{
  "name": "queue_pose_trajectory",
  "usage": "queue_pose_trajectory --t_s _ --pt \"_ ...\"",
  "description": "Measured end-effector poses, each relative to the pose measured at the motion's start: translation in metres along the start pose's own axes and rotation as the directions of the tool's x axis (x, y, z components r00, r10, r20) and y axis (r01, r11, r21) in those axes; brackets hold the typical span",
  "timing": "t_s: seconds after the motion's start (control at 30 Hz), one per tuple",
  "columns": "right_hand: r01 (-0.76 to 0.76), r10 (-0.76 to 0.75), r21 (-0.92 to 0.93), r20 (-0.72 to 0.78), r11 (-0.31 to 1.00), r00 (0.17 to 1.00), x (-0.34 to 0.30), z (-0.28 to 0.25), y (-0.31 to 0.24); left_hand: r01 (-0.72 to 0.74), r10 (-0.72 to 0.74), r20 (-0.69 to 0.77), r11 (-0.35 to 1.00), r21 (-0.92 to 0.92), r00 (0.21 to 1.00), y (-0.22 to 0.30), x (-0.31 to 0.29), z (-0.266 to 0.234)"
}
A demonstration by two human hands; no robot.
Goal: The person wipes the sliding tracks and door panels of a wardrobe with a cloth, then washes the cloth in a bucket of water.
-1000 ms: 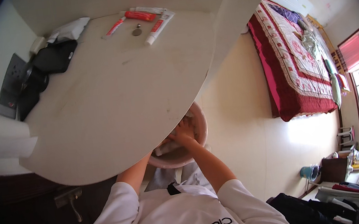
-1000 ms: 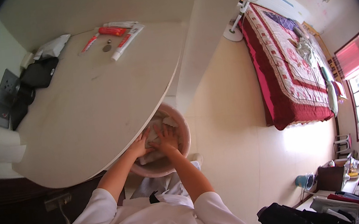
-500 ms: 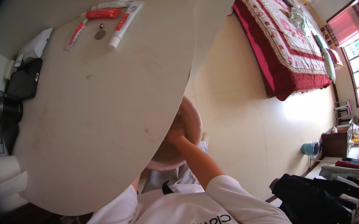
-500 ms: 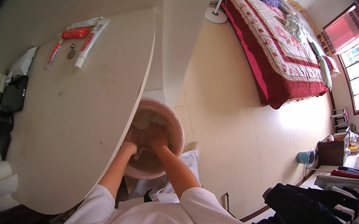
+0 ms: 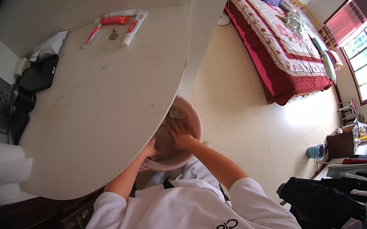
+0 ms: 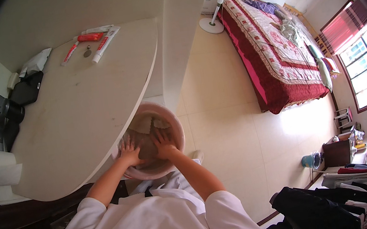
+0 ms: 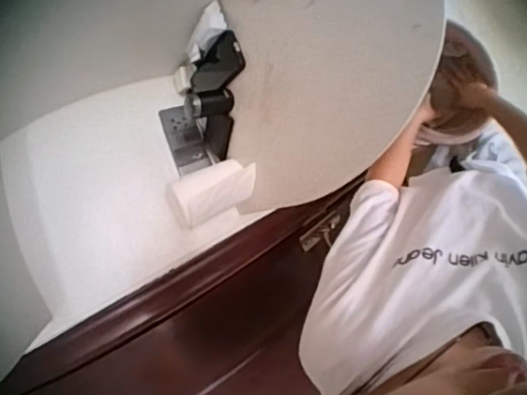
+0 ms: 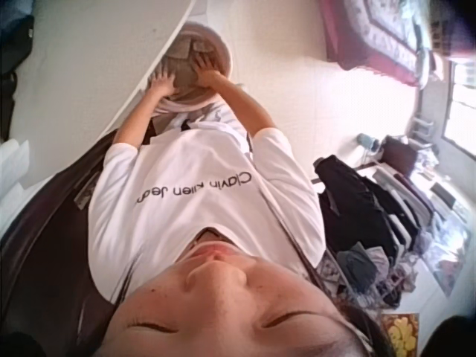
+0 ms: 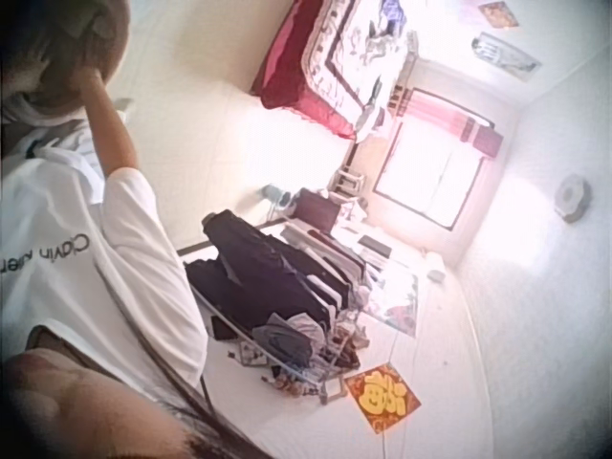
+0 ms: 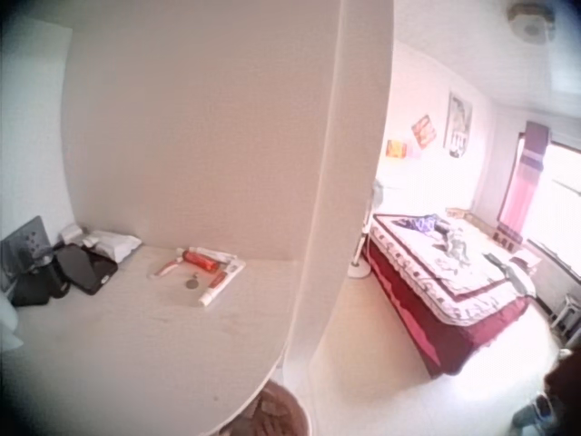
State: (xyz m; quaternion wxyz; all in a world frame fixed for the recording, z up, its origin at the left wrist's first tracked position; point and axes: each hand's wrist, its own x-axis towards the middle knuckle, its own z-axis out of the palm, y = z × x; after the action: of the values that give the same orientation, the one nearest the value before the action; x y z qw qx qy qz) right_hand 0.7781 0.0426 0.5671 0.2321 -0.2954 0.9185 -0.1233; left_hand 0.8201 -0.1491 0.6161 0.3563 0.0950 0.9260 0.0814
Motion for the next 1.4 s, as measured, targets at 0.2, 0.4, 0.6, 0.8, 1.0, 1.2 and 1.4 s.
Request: queue_pose_trajectory --t_s 0.2,0.4,0.6,0.8,1.0,1.2,1.4 --pt "-0.188 0.225 -0.277 0.107 0.942 0.969 0.032 0.05 0.001 0.182 -0.184 0.001 0.971 0.155 0.983 -0.023 0.068 0.066" --pt "-0.28 0.276 -0.268 -0.055 0.922 0.96 0.025 0.05 0.008 0.067 -0.065 -0.075 0.997 0.027 0.995 0.015 0.034 0.008" --pt "-0.163 0.2 0.206 -0.171 0.965 0.965 0.031 -0.049 -0.026 -0.043 -0.116 -0.307 0.883 -0.467 0.944 -0.049 0.065 0.026" --pt "-0.288 0.245 -0.005 -0.509 0.958 0.825 0.032 -0.015 0.003 0.097 -0.013 -0.867 0.994 0.041 0.498 -0.014 0.073 0.035" --pt "-0.298 0.446 0.47 -0.241 0.83 0.862 0.002 -0.043 0.013 -0.127 -0.221 -0.824 0.935 -0.331 0.521 -0.026 0.059 0.032" --pt "-0.15 0.378 0.582 -0.292 0.799 0.879 -0.042 -0.095 -0.004 -0.219 -0.345 -0.772 0.826 -0.52 0.533 -0.048 -0.009 0.01" --pt "0.109 0.255 0.608 -0.481 0.786 0.838 -0.081 -0.116 -0.005 -0.274 -0.374 -0.765 0.776 -0.568 0.524 -0.052 -0.044 0.003"
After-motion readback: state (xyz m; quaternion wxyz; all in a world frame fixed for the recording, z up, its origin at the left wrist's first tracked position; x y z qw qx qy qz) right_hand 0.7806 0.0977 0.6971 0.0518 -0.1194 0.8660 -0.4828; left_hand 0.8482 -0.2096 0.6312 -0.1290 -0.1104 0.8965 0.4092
